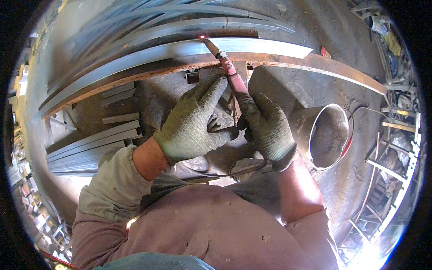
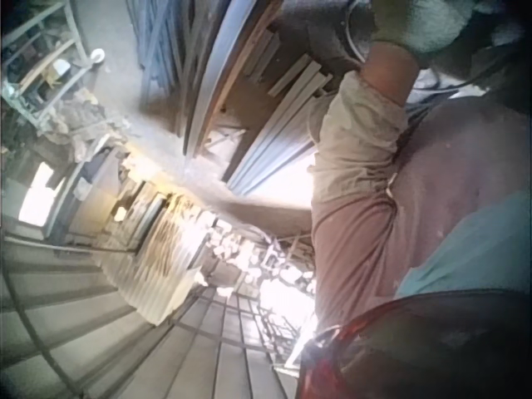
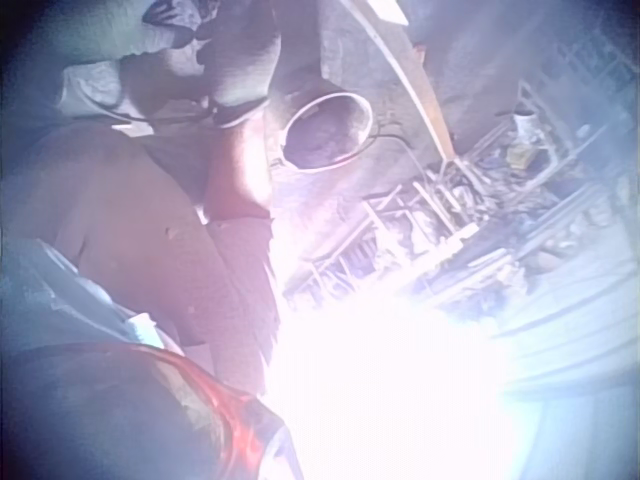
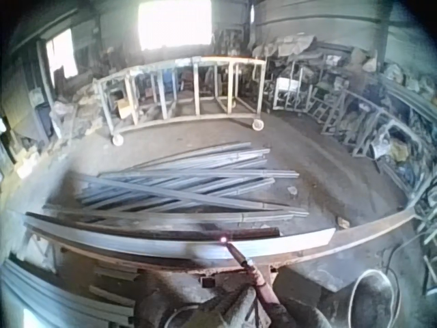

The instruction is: The person welds a long metal bar using a handheld welding torch, producing bright sparks. They periodically pause to reposition the bar and adjust their grip, then resume welding along the length of the piece.

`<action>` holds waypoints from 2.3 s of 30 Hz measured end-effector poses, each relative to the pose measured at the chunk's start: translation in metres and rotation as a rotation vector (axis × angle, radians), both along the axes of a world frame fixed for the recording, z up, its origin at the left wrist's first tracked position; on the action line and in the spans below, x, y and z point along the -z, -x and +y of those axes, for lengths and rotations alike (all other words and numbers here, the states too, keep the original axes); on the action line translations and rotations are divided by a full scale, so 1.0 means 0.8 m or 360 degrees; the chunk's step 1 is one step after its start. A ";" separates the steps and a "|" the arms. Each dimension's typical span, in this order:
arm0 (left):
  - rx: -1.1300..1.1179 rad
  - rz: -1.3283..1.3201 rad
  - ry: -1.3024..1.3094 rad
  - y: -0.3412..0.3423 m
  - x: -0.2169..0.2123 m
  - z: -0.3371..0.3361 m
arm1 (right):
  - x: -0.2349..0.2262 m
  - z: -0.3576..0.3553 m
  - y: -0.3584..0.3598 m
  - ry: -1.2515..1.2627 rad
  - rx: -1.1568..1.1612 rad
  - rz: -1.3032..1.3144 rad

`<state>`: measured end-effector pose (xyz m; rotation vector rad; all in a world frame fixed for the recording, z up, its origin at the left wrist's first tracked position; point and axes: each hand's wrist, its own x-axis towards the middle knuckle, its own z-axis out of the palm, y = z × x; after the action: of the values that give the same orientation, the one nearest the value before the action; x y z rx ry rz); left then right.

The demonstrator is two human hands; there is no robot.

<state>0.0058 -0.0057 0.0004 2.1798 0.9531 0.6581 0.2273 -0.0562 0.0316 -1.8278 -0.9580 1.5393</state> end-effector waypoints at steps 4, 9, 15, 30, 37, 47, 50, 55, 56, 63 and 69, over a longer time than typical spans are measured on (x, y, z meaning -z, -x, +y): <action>0.0026 -0.0037 0.0058 0.000 0.002 0.005 | -0.002 0.006 0.001 0.0009 -0.0018 -0.0019; 0.0056 -0.0093 -0.0067 0.006 0.016 0.012 | 0.002 0.009 0.002 -0.0001 -0.0013 0.0012; 0.0060 -0.0065 -0.0022 0.006 0.010 0.015 | 0.000 0.010 0.004 -0.0029 -0.0004 0.0048; 0.0048 -0.0058 -0.0062 0.007 0.010 0.014 | 0.002 0.010 0.005 -0.0045 -0.0007 0.0029; 0.0039 -0.0040 -0.0016 0.007 0.005 0.012 | 0.002 0.009 0.005 0.0002 -0.0009 0.0007; 0.0077 0.0035 0.0006 0.010 0.005 0.011 | 0.005 0.006 0.003 -0.0076 -0.0050 0.0035; 0.0082 0.0047 0.0001 0.012 0.007 0.011 | 0.004 0.008 0.006 -0.0035 -0.0028 0.0031; 0.0092 0.0050 -0.0007 0.011 0.005 0.013 | 0.003 0.006 0.007 -0.0041 -0.0016 -0.0009; 0.0078 0.0051 -0.0017 0.011 0.007 0.012 | 0.004 0.006 0.007 -0.0026 -0.0008 0.0007; 0.0081 0.0045 0.0019 0.012 0.003 0.012 | 0.007 0.004 0.006 -0.0042 0.0003 0.0055; 0.0065 -0.0011 -0.0050 0.011 0.007 0.010 | 0.004 0.006 0.008 -0.0082 -0.0029 0.0016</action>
<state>-0.0034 0.0023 -0.0050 2.2174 0.8978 0.6650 0.2213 -0.0513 0.0286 -1.7786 -1.0029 1.5198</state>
